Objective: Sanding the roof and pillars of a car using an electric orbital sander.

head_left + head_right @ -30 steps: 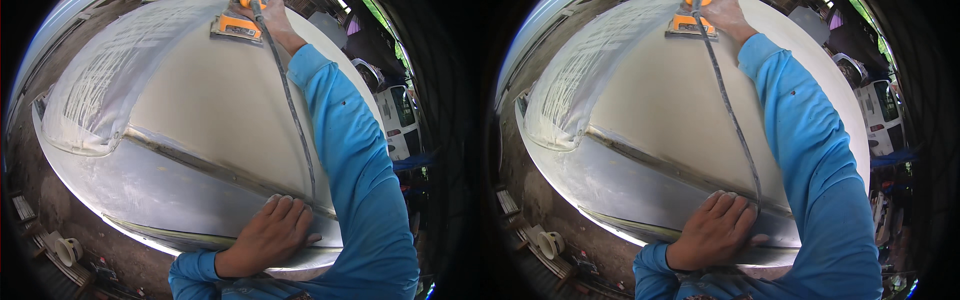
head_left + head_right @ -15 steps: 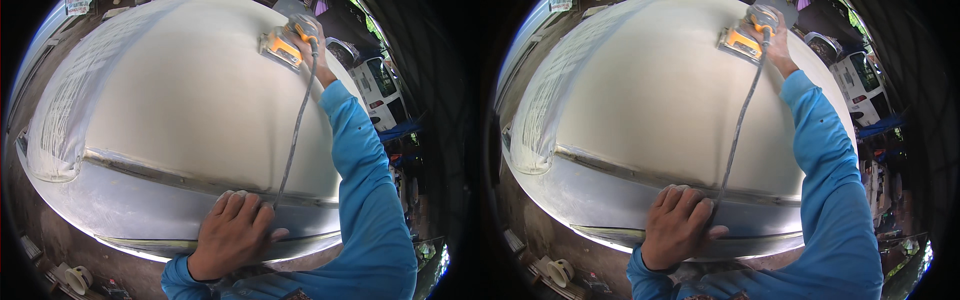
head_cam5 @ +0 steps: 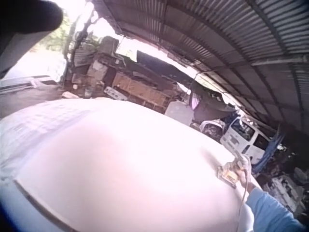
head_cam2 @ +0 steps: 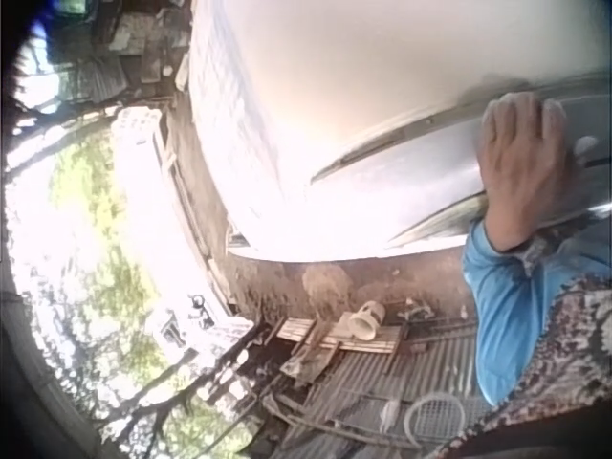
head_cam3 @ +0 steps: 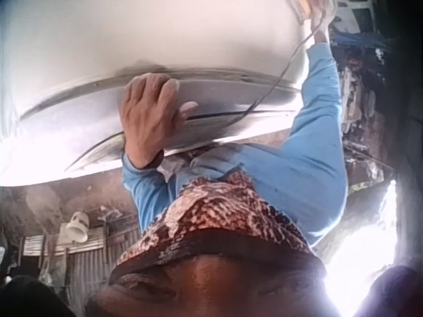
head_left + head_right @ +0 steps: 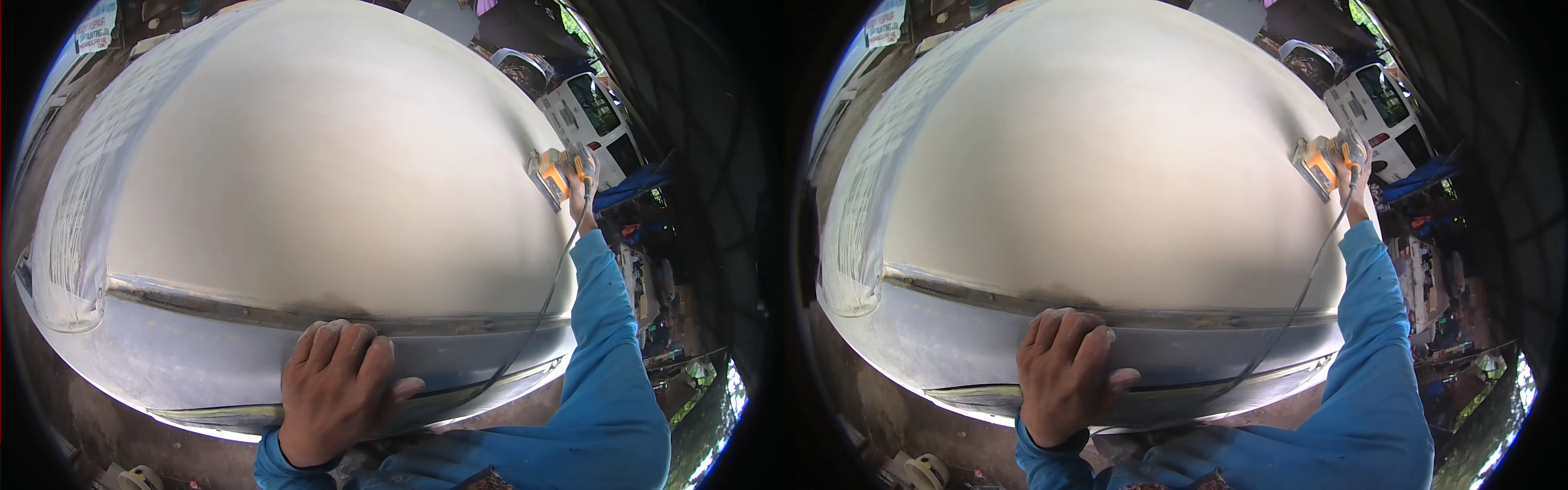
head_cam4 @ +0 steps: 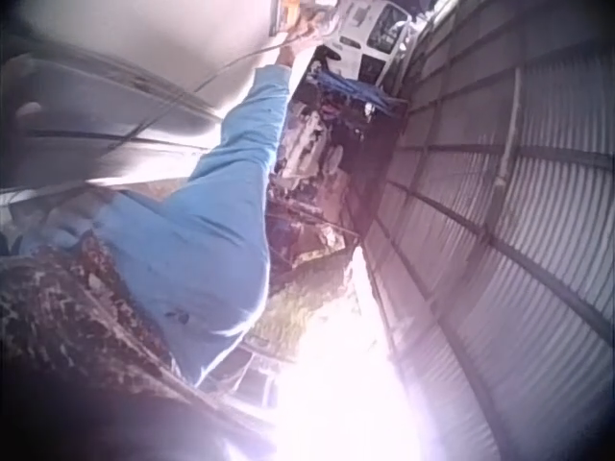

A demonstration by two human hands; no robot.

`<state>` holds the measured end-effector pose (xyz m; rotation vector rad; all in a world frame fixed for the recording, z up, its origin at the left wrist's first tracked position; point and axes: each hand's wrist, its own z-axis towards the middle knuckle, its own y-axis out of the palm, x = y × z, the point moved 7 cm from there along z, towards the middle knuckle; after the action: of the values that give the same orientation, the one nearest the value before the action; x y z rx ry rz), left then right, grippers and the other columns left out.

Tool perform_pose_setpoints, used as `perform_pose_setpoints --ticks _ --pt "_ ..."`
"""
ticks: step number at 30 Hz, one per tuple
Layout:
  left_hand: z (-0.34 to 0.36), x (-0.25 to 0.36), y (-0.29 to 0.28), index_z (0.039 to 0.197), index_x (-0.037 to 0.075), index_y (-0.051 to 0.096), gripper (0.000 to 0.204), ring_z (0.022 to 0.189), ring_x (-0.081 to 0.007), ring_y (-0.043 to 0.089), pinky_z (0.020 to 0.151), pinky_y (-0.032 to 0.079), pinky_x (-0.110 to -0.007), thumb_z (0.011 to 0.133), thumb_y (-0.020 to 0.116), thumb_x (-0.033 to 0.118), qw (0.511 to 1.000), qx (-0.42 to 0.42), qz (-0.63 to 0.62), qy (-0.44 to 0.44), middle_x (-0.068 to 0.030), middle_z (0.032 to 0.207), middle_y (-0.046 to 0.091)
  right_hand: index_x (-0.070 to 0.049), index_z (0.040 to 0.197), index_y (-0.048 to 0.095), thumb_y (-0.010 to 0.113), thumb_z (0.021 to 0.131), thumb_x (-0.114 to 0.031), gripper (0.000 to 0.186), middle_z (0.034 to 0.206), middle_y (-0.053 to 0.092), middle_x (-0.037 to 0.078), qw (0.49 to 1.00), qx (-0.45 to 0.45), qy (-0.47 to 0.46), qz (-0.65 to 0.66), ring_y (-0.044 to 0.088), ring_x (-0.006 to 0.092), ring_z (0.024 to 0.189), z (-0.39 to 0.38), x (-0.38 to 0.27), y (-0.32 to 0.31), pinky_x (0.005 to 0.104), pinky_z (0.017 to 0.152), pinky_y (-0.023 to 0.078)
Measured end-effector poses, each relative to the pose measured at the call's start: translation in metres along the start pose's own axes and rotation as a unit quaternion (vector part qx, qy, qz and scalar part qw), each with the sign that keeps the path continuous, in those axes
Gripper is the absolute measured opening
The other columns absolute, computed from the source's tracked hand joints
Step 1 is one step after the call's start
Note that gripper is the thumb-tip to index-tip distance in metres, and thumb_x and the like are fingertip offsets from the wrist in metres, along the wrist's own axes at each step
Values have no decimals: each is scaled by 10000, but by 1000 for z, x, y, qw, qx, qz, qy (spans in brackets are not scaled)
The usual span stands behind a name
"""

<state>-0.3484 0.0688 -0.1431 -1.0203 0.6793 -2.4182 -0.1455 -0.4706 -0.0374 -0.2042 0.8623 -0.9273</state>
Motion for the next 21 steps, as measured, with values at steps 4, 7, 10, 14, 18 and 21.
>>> perform_pose_setpoints --ticks 4,7,10,14,18,21 --pt "-1 0 1 962 87 589 513 825 -300 563 758 445 -437 942 576 600 1000 2 11 -12 -88 908 593 -40 1400 472 861 798 -283 757 1275 628 131 998 31 43 -21 600 233 1186 -20 27 -52 359 1077 462" --pt "-1 1 1 959 88 591 514 828 -297 558 762 438 -431 939 578 601 1000 -2 12 -10 -89 911 591 -41 1410 466 867 792 -289 777 1295 616 133 998 42 41 -25 592 237 1205 -19 24 -49 360 1089 456" --pt "0 0 1 951 87 591 509 828 -293 553 770 433 -430 934 590 595 1000 -9 11 -13 -88 914 588 -38 1415 458 880 781 -260 793 1328 605 142 999 27 23 -4 591 247 1219 -4 1 -6 366 1109 451" --pt "0 1 1 964 88 591 501 835 -291 551 770 432 -430 924 609 588 1000 -13 13 -14 -87 918 585 -55 1422 454 883 779 -237 795 1343 601 133 998 -42 -32 -37 594 239 1220 15 -50 70 362 1109 454" --pt "0 1 -1 978 91 597 496 851 -288 552 778 437 -424 914 627 582 1000 -8 8 -7 -82 921 577 -93 1353 511 893 775 -192 699 1266 628 97 998 -52 -34 30 616 215 1156 21 -96 133 344 1075 480" --pt "0 -1 -2 972 94 601 492 853 -281 550 789 443 -417 913 632 581 1000 -9 2 -3 -77 918 569 -88 1341 517 891 776 -162 682 1249 638 94 992 -74 -32 99 624 197 1132 22 -123 171 341 1041 505"
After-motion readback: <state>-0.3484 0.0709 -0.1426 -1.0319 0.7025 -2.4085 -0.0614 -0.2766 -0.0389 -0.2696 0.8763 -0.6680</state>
